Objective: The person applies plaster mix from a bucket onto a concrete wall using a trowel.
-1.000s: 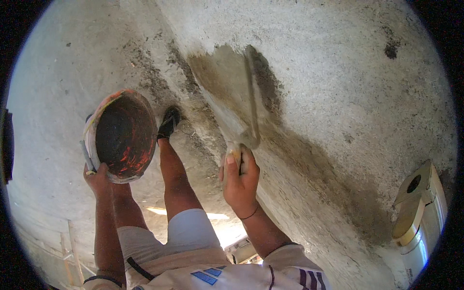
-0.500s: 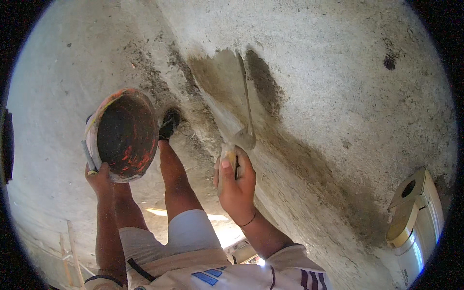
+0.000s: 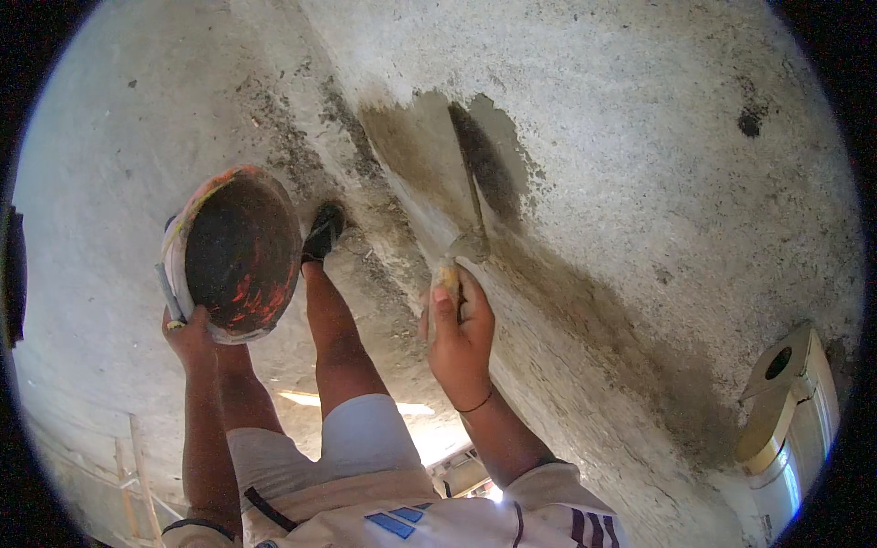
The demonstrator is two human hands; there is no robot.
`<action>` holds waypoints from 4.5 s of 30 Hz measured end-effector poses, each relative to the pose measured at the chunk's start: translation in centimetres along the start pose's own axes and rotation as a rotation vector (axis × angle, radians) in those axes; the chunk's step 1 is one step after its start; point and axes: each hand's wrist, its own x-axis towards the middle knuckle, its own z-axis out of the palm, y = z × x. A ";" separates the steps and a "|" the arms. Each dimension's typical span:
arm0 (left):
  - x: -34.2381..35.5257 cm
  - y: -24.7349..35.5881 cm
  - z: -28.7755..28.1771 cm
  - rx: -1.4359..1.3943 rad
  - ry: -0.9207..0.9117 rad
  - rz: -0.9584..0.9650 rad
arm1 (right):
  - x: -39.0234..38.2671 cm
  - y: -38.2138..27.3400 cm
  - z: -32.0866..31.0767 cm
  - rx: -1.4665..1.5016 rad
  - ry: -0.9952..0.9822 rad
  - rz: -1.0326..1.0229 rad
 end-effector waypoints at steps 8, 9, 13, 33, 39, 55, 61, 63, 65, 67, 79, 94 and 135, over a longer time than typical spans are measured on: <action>0.2 -0.4 -0.2 -0.042 0.012 0.007 | -1.2 -2.5 -0.7 -0.118 -0.048 -0.367; 0.1 -0.1 -0.2 -0.044 0.005 0.001 | -1.1 -2.4 -0.6 -0.119 -0.049 -0.368; 0.0 0.2 -0.1 -0.072 0.038 -0.003 | -0.4 -1.7 0.2 -0.212 -0.219 -0.100; 0.7 0.1 -1.0 -0.044 0.030 0.014 | -3.5 -5.1 0.9 0.063 -0.019 -0.002; 1.0 -0.6 -1.5 -0.038 0.030 0.013 | -0.7 -4.3 1.9 -0.086 -0.132 0.074; 1.6 -1.1 -2.3 0.008 -0.009 -0.026 | 0.4 -2.2 2.7 -0.151 -0.079 -0.032; 1.3 -0.9 -2.0 -0.048 0.012 -0.023 | -1.0 -1.8 2.1 -0.030 0.018 -0.067; 1.0 -0.2 -1.6 -0.026 0.019 -0.013 | -1.6 -1.3 2.0 0.047 0.003 -0.214; 1.0 -0.2 -1.6 0.002 0.027 0.002 | -1.2 -1.5 2.8 0.029 -0.013 -0.134; 1.2 -0.4 -1.6 0.014 0.001 0.021 | -0.1 -1.5 2.9 0.010 -0.028 -0.055; 0.9 -0.1 -1.1 -0.005 -0.012 0.008 | 0.6 0.7 3.6 -0.135 -0.010 -0.157; 0.6 -0.4 -1.2 -0.011 0.014 0.042 | 0.1 -1.0 2.2 -0.060 0.015 -0.252; 0.6 1.1 -0.2 0.084 -0.012 0.109 | -0.3 2.4 0.6 -0.541 -0.207 -0.273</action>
